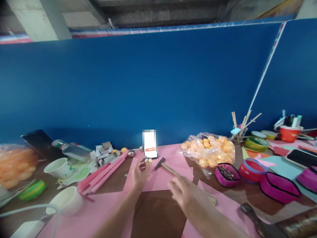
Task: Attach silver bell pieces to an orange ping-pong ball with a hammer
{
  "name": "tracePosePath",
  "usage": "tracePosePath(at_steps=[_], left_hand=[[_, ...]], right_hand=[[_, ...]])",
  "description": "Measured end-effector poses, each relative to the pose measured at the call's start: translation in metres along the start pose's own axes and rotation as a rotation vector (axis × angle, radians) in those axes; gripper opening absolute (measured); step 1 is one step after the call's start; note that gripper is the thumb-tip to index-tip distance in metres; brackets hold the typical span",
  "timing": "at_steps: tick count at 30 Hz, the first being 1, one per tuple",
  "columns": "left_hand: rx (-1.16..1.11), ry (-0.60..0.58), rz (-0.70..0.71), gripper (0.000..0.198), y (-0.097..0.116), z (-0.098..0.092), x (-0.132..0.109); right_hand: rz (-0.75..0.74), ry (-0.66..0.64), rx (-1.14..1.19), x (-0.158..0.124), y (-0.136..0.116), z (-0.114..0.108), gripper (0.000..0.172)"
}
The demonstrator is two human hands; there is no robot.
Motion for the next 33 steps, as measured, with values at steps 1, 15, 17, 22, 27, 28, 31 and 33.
tracePosePath(at_steps=[1, 15, 17, 22, 27, 28, 31, 33], left_hand=[[-0.022, -0.007, 0.009, 0.041, -0.001, 0.001, 0.001], [-0.077, -0.066, 0.048, 0.042, -0.003, 0.002, 0.004], [-0.077, -0.055, 0.044, 0.044, -0.003, 0.001, 0.004], [-0.057, -0.003, 0.023, 0.047, -0.005, -0.001, 0.005], [-0.057, -0.018, 0.017, 0.045, -0.005, -0.003, 0.004], [-0.054, -0.013, 0.026, 0.042, -0.004, -0.004, 0.004], [-0.052, -0.003, 0.063, 0.038, -0.001, -0.005, 0.004], [-0.06, -0.005, 0.073, 0.039, 0.0, -0.005, 0.005]], right_hand=[[0.049, -0.069, -0.126, 0.008, 0.011, 0.006, 0.025], [0.198, -0.135, -0.059, 0.025, 0.057, 0.029, 0.016], [0.198, -0.072, 0.105, 0.026, 0.052, 0.019, 0.018], [0.282, -0.105, 0.75, 0.027, 0.03, 0.016, 0.026], [0.284, -0.153, 1.028, 0.021, 0.005, 0.029, 0.027], [0.301, -0.156, 1.018, 0.019, 0.005, 0.032, 0.028], [0.316, -0.147, 0.901, 0.014, 0.007, 0.037, 0.028], [0.285, -0.079, 0.769, 0.011, 0.01, 0.036, 0.024]])
Point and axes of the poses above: each hand's wrist, its own x-axis towards the middle knuckle, its own z-axis out of the palm, y = z × x, the point moved 5 cm from there along x, towards the middle knuckle, and after that the axes turned 11 degrees about -y, right-handed, at the moved point
